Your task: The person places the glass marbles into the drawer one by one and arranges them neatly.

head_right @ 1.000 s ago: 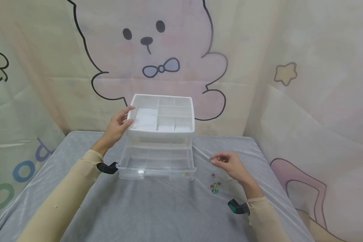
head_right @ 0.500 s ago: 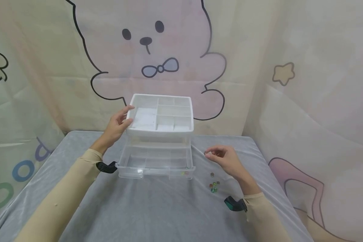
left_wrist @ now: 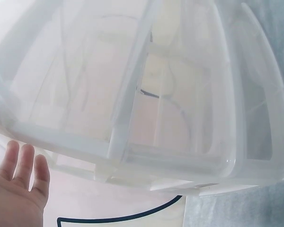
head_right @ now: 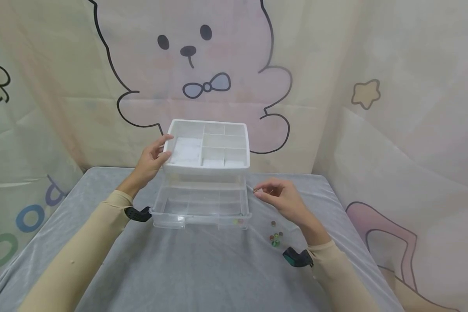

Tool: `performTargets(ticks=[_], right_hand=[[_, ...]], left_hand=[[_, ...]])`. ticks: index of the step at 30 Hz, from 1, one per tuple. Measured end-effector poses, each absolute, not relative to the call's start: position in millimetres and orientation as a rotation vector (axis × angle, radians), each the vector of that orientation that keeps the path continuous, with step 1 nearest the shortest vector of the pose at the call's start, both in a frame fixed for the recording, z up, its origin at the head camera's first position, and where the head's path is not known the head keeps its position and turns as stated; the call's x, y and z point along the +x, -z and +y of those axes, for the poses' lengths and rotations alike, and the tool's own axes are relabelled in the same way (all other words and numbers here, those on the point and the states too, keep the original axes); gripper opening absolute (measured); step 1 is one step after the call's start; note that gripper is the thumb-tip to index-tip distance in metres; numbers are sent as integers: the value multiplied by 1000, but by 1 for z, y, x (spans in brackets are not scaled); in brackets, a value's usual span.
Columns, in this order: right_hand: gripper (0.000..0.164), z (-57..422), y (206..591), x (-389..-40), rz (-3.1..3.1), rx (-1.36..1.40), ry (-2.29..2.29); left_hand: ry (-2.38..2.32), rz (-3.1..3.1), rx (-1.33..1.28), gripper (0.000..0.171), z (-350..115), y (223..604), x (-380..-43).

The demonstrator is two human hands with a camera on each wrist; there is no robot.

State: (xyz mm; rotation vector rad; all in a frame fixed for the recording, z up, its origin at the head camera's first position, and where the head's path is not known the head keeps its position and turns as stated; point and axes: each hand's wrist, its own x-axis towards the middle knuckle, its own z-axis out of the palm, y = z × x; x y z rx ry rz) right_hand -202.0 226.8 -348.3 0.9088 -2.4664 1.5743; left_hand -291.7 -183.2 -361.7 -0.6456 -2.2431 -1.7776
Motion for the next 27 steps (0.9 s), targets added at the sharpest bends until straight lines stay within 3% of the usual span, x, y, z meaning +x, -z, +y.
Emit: performTargets(ticks=[13, 27], right_hand=[[13, 200, 348, -211, -2438, 1057, -1599], [14, 180, 351, -217, -2514, 1006, -1488]], left_hand=[[1793, -2231, -638, 52, -182, 361, -292], [1805, -2225, -655, 52, -182, 363, -291]])
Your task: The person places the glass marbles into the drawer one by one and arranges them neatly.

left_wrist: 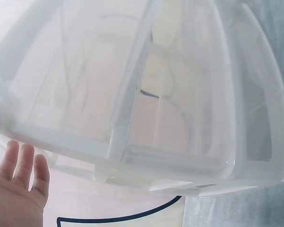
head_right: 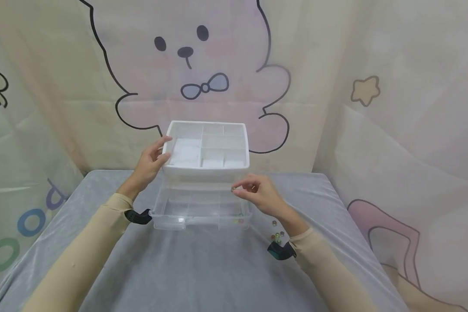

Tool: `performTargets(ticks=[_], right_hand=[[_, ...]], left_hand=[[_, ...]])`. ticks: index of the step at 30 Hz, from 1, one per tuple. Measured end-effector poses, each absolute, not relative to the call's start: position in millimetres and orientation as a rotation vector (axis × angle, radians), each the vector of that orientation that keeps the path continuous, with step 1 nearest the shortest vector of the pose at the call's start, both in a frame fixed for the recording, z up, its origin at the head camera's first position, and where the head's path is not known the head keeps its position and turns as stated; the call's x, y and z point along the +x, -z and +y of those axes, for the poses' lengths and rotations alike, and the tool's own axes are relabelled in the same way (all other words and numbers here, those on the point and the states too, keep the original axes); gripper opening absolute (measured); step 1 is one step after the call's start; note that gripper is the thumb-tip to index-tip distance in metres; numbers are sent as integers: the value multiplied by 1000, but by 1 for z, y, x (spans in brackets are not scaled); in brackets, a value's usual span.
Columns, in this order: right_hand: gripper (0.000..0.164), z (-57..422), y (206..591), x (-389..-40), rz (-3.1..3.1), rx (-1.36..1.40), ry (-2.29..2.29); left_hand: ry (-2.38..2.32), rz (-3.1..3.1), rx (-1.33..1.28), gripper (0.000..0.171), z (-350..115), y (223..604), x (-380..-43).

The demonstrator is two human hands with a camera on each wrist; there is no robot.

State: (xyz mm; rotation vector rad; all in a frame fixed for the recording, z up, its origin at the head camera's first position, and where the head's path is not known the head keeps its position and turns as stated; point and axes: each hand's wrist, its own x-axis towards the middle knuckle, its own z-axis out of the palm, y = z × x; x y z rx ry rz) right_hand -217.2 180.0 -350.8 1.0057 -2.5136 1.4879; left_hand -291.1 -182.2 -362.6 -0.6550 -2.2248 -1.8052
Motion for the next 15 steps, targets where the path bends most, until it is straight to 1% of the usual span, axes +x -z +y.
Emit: performTargets(ticks=[5, 15], right_hand=[[14, 177, 355, -218, -2515, 980, -1456], [16, 177, 347, -219, -2535, 1005, -1469]], left_hand=[[1811, -2228, -643, 51, -181, 366, -290], [1811, -2225, -634, 51, -182, 364, -291]])
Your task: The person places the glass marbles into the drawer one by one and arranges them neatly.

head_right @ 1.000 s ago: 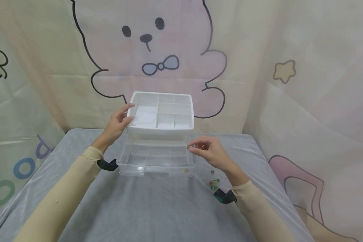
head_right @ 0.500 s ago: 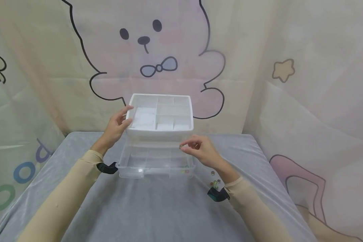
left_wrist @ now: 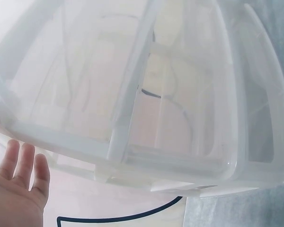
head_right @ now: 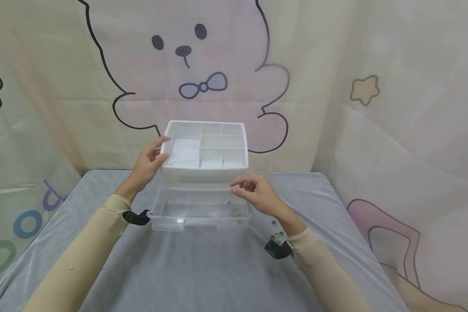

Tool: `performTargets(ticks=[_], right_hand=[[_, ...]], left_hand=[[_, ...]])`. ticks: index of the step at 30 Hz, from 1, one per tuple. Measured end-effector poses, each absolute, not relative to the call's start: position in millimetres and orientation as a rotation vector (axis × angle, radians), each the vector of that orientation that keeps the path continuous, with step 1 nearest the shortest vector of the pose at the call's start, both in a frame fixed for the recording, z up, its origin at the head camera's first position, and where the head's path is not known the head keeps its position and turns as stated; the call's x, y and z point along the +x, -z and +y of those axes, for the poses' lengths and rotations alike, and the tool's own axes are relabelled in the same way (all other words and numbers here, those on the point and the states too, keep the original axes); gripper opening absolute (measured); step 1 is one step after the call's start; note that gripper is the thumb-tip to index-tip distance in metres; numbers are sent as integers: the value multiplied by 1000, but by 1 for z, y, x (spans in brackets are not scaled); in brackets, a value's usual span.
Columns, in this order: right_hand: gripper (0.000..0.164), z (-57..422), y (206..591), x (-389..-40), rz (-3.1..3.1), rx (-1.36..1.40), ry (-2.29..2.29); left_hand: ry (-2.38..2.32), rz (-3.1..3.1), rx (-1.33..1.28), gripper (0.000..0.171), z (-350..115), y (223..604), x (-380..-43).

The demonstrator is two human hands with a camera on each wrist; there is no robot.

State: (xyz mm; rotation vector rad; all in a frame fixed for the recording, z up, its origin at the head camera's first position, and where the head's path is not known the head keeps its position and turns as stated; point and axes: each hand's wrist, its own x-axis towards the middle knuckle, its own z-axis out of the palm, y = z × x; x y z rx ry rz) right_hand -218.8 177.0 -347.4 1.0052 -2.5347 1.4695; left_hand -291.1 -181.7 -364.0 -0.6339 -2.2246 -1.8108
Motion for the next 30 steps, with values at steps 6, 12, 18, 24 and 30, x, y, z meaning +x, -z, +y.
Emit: performTargets(ticks=[6, 12, 18, 24, 30], right_hand=[[20, 183, 345, -218, -2516, 1018, -1563], [20, 192, 347, -217, -2473, 1016, -1564], [19, 205, 352, -217, -2407, 1000, -1624], [18, 214, 360, -217, -2426, 972, -1599], [19, 220, 366, -216, -2458, 931, -1559]], left_hand=[[1807, -2220, -635, 51, -183, 364, -291], [1808, -2220, -627, 51, -183, 365, -291], [1811, -2207, -645, 51, -183, 364, -291], [1819, -2188, -652, 50, -183, 364, -291], [1831, -2189, -648, 50, -183, 365, -291]])
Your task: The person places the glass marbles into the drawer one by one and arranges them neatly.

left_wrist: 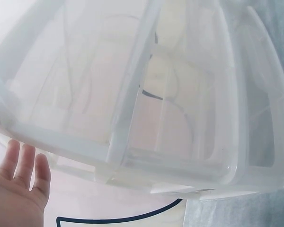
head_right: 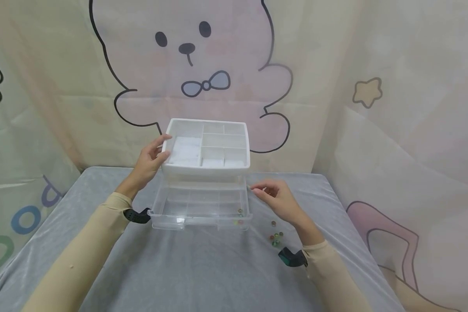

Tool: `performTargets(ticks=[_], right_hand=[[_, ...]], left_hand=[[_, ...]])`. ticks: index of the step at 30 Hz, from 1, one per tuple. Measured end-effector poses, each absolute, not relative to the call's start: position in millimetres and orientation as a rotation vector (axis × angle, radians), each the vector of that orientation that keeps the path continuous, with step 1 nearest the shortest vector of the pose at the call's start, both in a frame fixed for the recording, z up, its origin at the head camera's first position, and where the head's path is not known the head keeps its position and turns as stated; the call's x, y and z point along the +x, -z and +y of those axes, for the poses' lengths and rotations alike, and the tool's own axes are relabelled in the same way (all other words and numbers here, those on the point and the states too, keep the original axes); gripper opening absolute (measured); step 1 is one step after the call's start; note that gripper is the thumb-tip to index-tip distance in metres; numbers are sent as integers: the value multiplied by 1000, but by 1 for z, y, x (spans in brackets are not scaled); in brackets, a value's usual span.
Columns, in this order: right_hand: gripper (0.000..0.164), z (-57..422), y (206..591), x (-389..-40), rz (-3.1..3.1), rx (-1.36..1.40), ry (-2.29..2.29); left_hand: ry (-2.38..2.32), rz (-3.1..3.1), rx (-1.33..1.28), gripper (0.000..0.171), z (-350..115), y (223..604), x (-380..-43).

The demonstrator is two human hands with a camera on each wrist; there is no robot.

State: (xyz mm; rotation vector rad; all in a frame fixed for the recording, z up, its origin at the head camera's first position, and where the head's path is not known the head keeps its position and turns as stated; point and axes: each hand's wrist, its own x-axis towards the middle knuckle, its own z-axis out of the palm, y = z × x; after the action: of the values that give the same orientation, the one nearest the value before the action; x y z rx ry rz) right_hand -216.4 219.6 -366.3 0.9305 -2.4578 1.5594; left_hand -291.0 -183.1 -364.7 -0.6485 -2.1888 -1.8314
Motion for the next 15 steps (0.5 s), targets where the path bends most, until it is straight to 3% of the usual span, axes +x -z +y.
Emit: performTargets(ticks=[15], right_hand=[[21, 239, 383, -219, -2520, 836, -1560]], left_hand=[[1825, -2190, -644, 49, -182, 365, -291]])
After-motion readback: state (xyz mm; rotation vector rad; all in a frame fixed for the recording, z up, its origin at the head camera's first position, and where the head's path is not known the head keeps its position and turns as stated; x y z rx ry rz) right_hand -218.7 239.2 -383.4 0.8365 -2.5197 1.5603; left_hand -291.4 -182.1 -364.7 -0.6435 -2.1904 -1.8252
